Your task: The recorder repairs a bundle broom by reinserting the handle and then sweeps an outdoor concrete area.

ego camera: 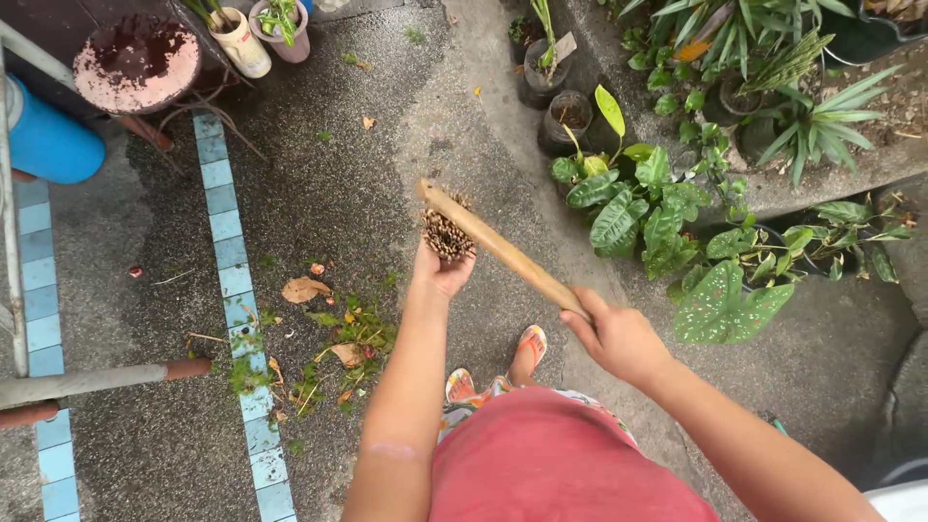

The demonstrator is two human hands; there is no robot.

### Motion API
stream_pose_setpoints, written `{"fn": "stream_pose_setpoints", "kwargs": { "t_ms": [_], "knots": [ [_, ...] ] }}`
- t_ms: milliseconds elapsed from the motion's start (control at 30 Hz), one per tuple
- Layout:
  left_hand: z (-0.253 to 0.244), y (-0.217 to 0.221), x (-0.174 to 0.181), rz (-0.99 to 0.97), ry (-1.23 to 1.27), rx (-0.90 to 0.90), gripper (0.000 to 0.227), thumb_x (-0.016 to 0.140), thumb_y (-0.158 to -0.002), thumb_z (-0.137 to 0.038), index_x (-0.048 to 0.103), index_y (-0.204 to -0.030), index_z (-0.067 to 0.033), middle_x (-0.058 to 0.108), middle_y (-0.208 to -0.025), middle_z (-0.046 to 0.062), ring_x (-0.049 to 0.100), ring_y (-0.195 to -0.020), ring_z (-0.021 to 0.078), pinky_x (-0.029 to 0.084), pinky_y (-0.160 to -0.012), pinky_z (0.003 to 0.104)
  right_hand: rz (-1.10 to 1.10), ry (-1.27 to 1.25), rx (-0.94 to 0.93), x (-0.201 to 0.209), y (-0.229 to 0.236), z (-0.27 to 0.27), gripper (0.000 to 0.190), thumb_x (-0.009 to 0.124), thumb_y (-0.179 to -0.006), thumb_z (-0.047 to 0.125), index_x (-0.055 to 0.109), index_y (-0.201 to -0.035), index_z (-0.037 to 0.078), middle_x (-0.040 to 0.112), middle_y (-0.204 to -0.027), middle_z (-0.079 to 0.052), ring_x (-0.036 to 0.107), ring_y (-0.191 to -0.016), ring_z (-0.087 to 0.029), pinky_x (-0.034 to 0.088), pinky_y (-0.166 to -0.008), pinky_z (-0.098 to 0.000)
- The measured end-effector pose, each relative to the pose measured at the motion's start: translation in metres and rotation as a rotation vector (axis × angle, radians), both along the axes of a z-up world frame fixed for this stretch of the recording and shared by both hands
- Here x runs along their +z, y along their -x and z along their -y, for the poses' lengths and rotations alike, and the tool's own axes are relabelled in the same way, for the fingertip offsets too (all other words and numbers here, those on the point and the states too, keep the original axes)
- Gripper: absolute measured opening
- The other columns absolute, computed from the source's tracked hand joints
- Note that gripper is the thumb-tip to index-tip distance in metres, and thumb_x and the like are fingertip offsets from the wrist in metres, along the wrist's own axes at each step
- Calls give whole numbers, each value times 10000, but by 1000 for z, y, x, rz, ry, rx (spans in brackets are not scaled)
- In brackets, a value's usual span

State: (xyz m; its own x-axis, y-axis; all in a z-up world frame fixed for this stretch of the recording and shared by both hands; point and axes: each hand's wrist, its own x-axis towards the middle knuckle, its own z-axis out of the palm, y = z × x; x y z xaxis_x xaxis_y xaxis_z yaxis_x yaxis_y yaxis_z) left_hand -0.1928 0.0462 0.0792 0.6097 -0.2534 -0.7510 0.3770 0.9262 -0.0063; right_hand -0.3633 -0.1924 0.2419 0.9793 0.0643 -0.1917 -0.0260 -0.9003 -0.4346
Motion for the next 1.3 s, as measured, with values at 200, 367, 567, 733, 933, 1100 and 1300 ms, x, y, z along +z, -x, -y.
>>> {"fn": "stream_pose_setpoints", "kwargs": {
  "t_ms": [200,367,567,733,933,1100,1300],
  "knots": [
    [13,13,-9,131,-51,-163,464,590,-984,-468,641,-1232,-80,705,-1130,129,693,-1020,288,614,-832,472,31,-177,-41,-3,13,2,485,641,-934,371,526,-1354,159,734,-780,-163,741,-698,-383,581,-612,-495],
    [14,12,-20,232,-33,-231,569,615,-933,-502,599,-1287,-57,678,-1190,176,673,-1094,341,603,-885,544,103,-129,83,-23,27,24,476,637,-933,371,532,-1342,152,737,-821,-172,732,-718,-387,573,-632,-490],
    [17,11,-15,198,-43,-223,580,667,-918,-502,589,-1282,-57,682,-1168,161,648,-1105,349,547,-941,578,-42,-118,4,-27,22,24,494,660,-918,378,573,-1351,157,735,-787,-164,729,-710,-364,564,-631,-473],
    [19,18,-10,251,-6,-184,433,708,-956,-343,605,-1233,-27,697,-1140,143,653,-1089,325,532,-1012,527,2,-223,-199,-58,23,55,471,745,-912,418,606,-1202,75,679,-706,-122,697,-617,-222,552,-597,-376],
    [29,29,34,509,-91,-380,370,693,-871,-222,682,-1189,-33,708,-1087,111,687,-1004,292,549,-943,509,-128,-860,-273,-34,-64,30,714,806,-797,394,589,-1391,64,684,-1091,-37,580,-759,-155,495,-603,-312],
    [32,41,83,779,-245,-402,338,697,-884,-69,655,-1218,-34,718,-1176,85,685,-1058,228,570,-963,432,-643,-1409,-191,-50,-116,21,999,870,-676,546,477,-1436,30,665,-1259,-116,671,-1126,-220,579,-945,-401],
    [32,48,137,1001,-459,-414,507,738,-831,33,561,-1297,-57,705,-1175,91,697,-1069,220,587,-967,404,-747,-1624,69,-61,-107,-2,1207,981,-615,460,379,-1567,24,604,-1391,-101,616,-1247,-213,511,-1068,-403]
  ]
}}
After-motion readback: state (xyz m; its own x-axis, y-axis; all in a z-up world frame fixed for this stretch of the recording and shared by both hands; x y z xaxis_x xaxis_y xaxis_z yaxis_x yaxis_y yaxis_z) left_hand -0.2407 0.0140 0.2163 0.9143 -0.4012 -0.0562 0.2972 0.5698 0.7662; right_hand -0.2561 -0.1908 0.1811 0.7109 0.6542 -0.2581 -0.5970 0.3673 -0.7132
